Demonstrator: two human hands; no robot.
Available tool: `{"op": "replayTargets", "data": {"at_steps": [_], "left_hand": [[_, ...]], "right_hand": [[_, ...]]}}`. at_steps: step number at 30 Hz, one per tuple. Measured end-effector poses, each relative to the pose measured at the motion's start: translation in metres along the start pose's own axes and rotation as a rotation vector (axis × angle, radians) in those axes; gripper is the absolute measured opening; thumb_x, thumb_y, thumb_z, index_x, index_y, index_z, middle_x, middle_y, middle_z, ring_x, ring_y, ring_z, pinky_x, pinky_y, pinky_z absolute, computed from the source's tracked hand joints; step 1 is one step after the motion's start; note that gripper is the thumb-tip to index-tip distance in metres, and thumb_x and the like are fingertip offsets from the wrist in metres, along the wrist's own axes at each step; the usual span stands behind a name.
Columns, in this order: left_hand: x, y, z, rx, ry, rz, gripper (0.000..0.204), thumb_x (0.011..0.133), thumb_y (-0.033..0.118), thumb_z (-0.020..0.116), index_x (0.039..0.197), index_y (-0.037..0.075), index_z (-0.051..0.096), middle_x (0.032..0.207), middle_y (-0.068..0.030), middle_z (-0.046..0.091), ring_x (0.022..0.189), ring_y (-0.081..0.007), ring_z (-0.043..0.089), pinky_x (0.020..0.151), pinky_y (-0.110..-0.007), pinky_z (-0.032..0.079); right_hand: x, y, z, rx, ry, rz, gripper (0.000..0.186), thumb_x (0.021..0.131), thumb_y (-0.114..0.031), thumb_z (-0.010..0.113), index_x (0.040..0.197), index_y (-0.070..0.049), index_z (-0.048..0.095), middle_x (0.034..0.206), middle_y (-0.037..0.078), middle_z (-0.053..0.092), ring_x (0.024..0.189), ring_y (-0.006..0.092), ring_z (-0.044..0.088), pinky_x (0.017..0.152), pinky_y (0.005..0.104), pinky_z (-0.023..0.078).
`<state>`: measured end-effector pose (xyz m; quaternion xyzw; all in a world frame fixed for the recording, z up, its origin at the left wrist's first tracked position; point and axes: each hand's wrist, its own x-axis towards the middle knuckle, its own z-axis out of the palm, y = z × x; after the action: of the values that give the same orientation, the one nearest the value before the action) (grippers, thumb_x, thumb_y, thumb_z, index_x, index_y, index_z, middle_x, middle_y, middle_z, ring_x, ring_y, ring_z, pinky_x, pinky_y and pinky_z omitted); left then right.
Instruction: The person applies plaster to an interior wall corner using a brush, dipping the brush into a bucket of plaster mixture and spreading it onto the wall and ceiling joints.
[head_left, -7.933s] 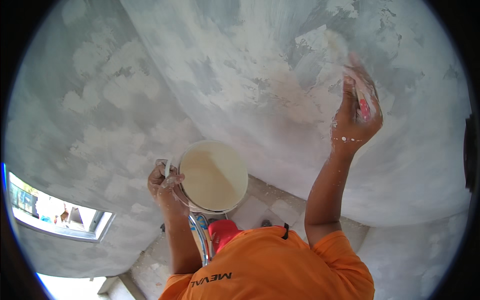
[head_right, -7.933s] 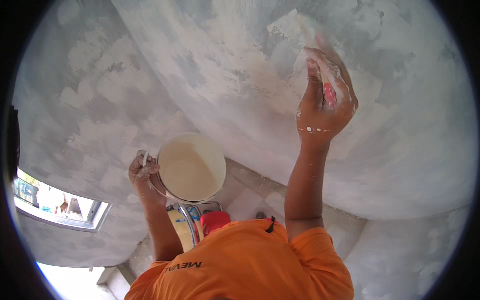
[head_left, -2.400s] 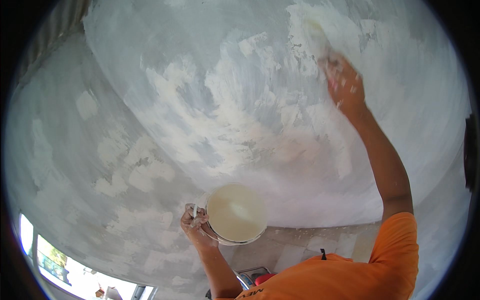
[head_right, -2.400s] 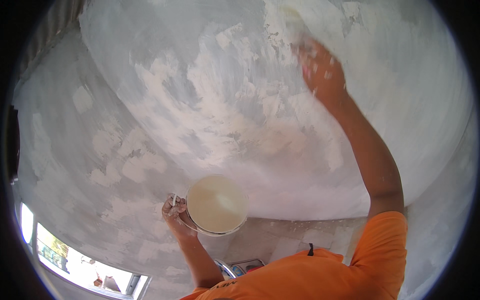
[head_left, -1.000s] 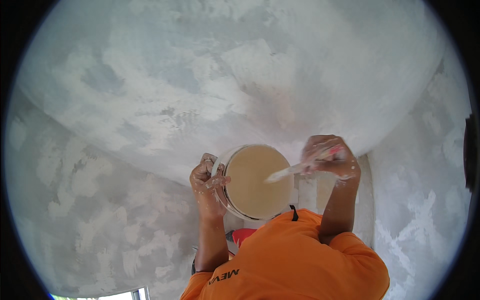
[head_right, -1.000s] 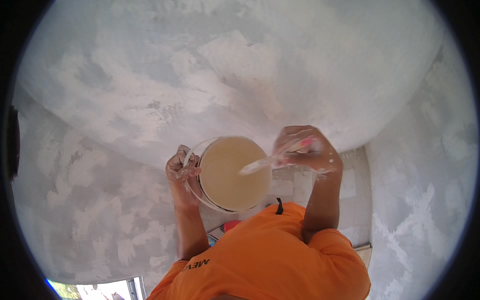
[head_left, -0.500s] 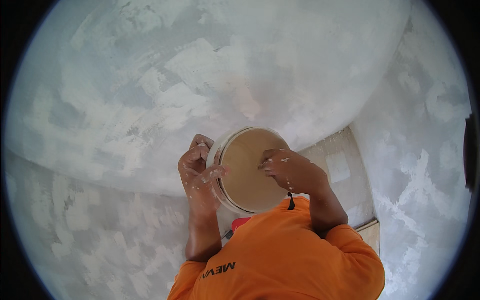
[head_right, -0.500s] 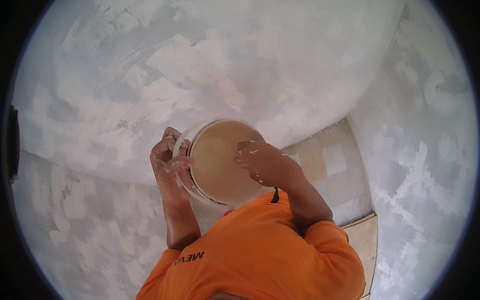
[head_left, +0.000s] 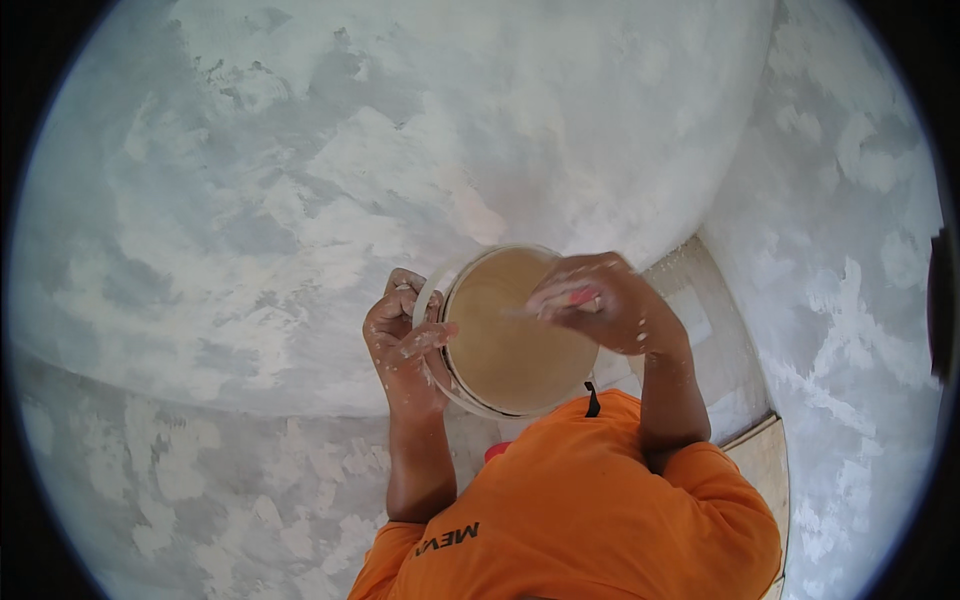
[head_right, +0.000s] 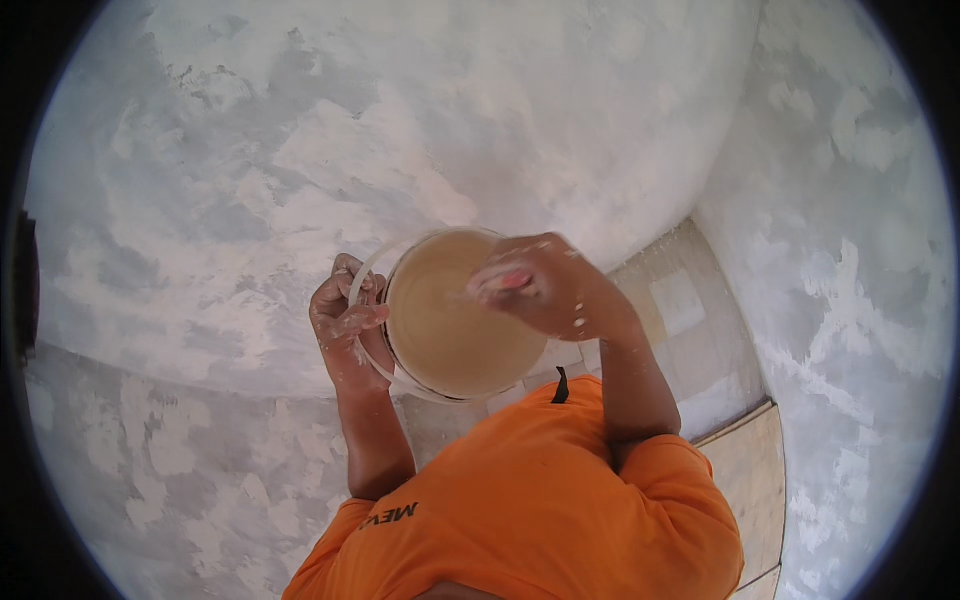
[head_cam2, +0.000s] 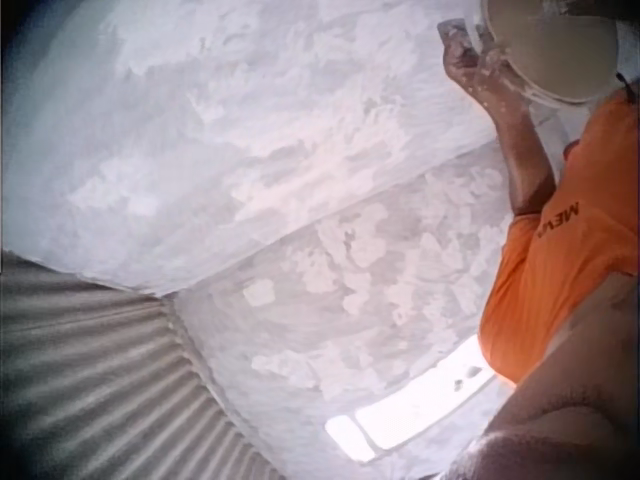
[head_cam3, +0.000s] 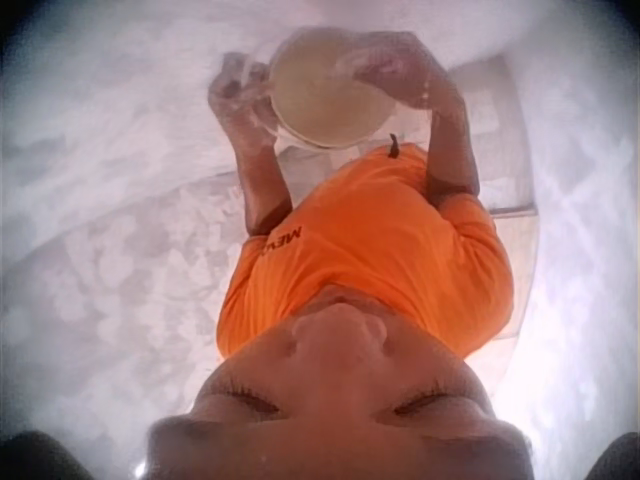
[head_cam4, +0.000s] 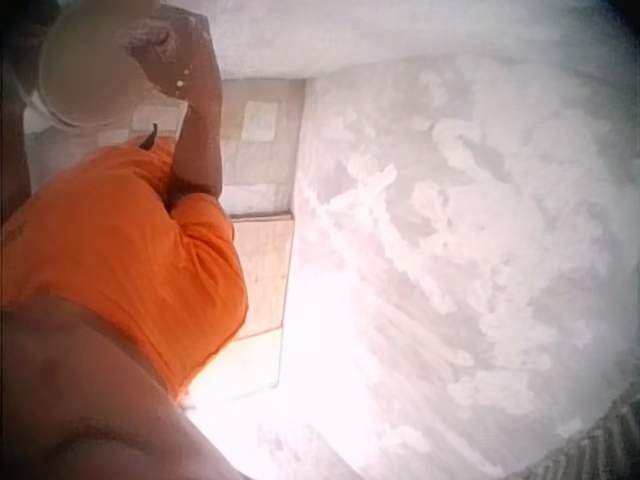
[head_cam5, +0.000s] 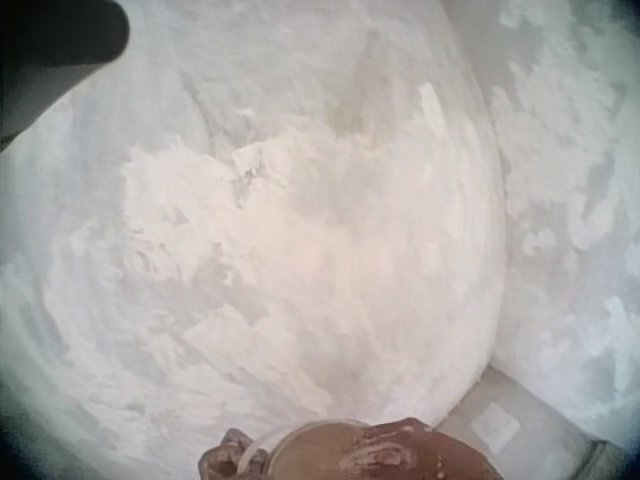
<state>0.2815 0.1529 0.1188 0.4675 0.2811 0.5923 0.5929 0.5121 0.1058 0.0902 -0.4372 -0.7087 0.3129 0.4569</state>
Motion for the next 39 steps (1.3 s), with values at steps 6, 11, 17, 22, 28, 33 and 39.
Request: {"op": "replayTargets", "data": {"at_steps": [6,11,17,22,28,33,39], "left_hand": [[0.004,-0.005,0.0,-0.008,0.04,-0.01,0.025,0.052,-0.01,0.053,0.062,0.006,0.038,0.084,-0.0035,0.038,0.076,-0.0151,0.039,0.069,-0.021,0.037],[0.012,-0.014,0.007,0.013,0.048,-0.05,0.025,0.051,-0.009,0.052,0.062,0.006,0.035,0.084,-0.0028,0.036,0.076,-0.015,0.037,0.072,-0.021,0.038],[0.035,-0.059,0.009,-0.008,-0.04,-0.061,0.028,0.053,-0.009,0.055,0.062,0.008,0.034,0.085,-0.0023,0.035,0.074,-0.0151,0.038,0.071,-0.021,0.037],[0.042,-0.088,0.021,-0.061,-0.083,-0.188,0.027,0.057,-0.009,0.058,0.063,0.007,0.038,0.087,-0.002,0.037,0.075,-0.0144,0.042,0.074,-0.023,0.038],[0.067,-0.127,0.007,-0.122,-0.176,-0.249,0.02,0.062,-0.009,0.058,0.066,0.006,0.045,0.088,-0.0025,0.044,0.075,-0.0142,0.049,0.074,-0.025,0.045],[0.077,-0.168,0.021,-0.138,-0.241,-0.279,0.016,0.065,-0.008,0.059,0.071,0.005,0.05,0.091,-0.0034,0.05,0.075,-0.0145,0.053,0.077,-0.03,0.053],[0.078,-0.192,0.009,-0.177,-0.264,-0.275,0.017,0.067,-0.009,0.059,0.08,0.003,0.059,0.094,-0.0041,0.05,0.077,-0.0172,0.056,0.078,-0.034,0.058]], "right_hand": [[0.0,0.035,-0.014,0.872,0.481,0.229,0.012,0.086,-0.008,0.069,0.091,0.003,0.067,0.083,0.011,0.067,0.075,0.0217,0.069,0.068,0.0291,0.061],[-0.005,0.096,-0.015,1.311,0.603,0.26,0.015,0.089,-0.011,0.068,0.096,0.001,0.064,0.084,0.01,0.066,0.074,0.0196,0.068,0.067,0.029,0.059],[-0.018,0.173,-0.014,1.565,0.849,0.216,0.014,0.095,-0.017,0.065,0.097,-0.003,0.063,0.09,0.008,0.068,0.079,0.0192,0.067,0.068,0.026,0.058],[-0.04,0.264,-0.012,1.351,1.359,0.337,0.02,0.096,-0.02,0.065,0.104,-0.002,0.062,0.093,0.009,0.068,0.081,0.0212,0.068,0.071,0.0259,0.059],[-0.025,0.405,-0.017,1.025,1.83,0.193,0.02,0.095,-0.016,0.067,0.107,0.0,0.066,0.094,0.006,0.068,0.082,0.0167,0.067,0.073,0.026,0.057],[0.027,0.378,-0.041,0.554,1.62,0.401,0.024,0.094,-0.015,0.069,0.107,0.005,0.066,0.099,0.008,0.068,0.09,0.0154,0.066,0.083,0.0284,0.058],[-0.006,0.376,-0.056,1.228,1.684,-0.002,0.027,0.095,-0.01,0.065,0.112,0.009,0.059,0.106,0.013,0.066,0.092,0.0257,0.07,0.085,0.0337,0.061]]}}
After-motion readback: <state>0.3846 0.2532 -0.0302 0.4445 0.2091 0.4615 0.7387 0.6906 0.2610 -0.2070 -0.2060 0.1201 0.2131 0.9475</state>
